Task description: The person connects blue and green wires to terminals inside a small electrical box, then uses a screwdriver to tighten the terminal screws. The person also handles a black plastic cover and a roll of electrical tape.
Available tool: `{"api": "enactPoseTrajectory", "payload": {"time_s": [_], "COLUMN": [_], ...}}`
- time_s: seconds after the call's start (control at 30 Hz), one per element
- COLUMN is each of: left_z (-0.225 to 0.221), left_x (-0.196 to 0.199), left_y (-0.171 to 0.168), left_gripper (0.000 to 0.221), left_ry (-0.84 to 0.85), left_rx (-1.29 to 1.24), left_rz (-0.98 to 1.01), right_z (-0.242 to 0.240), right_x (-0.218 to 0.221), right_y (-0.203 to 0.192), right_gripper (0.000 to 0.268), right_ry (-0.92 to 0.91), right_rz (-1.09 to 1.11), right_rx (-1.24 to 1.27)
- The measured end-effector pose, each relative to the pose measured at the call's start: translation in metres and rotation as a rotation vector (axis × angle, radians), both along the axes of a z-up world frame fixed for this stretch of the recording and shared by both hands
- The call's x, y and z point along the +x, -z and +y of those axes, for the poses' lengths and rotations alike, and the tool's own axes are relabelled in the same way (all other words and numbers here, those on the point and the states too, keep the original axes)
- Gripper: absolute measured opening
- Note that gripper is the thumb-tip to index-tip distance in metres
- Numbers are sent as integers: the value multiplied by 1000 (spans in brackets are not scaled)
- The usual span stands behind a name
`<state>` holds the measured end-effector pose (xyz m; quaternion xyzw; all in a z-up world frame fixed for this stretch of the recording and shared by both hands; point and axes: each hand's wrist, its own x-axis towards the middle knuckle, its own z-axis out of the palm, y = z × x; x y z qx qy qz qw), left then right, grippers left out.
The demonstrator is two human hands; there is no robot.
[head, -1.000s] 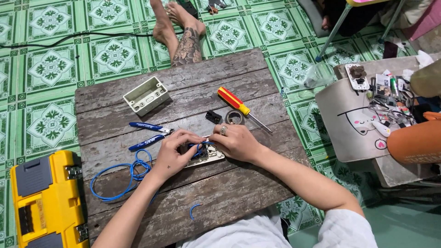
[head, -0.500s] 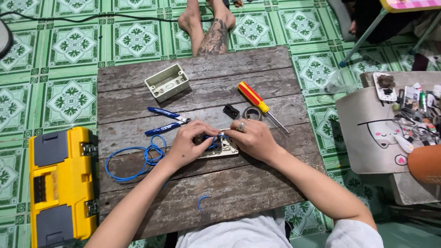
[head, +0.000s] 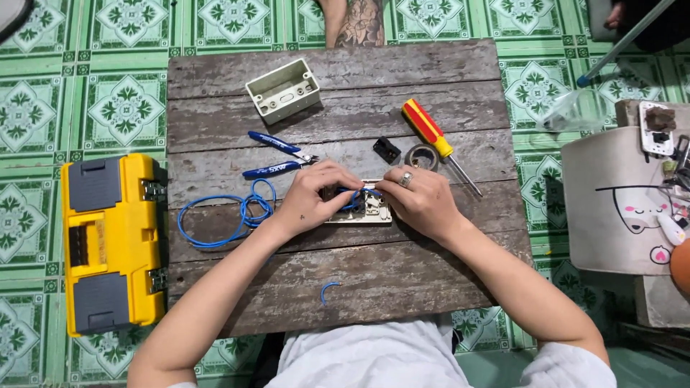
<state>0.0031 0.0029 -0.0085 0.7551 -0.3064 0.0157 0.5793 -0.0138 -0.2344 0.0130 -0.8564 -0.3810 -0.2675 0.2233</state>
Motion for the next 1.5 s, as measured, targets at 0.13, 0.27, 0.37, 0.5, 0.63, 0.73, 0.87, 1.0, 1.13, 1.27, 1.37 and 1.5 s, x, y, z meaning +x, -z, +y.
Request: {"api": "enactPoseTrajectory", "payload": {"time_s": [0.13,0.27,0.37,0.5,0.63,0.73,0.87,1.0,1.13,1.27,1.37,1.5], "left_z": [1,2,2,2,3,2,2,2,1,1,1,1], "left_x": [0,-1,-1,-1,0,0,0,-1,0,-1,-1,-3], "left_y": [0,0,-1,-1,0,3,1,3,4,2,1,0], "left_gripper": [10,10,12,12,12,12,12,11,10,12,11,12], "left_ry": [-3,-9,-5,-3,2,0,2,-3,-5,-5,-12,-20], "left_rx": [-3,-15,-11,-10,-10,-5,-8,2,9,10,10,12], "left_rz": [30,35,34,35,35,26,28,24,19,20,20,30], "right_z": [-1,1,1,2,3,2,1,3,2,3,4,8], "right_x": [1,-1,-2,0,0,-1,-1,-1,-1,-1,0,-1], "right_y": [2,-2,-1,1,2,1,1,-2,1,-3,-5,-3], "right_gripper": [5,9,8,11,8,3,8,8,8,10,9,12], "right_ry": [20,30,39,37,29,13,15,12,17,18,20,51], "right_rz": [-21,-20,-11,-55,-39,25,37,15,10,16,-72,-77], "right_rx": [-38,-57,-65,-85,-87,-46,-56,-43,-38,-32,-125,-161]}}
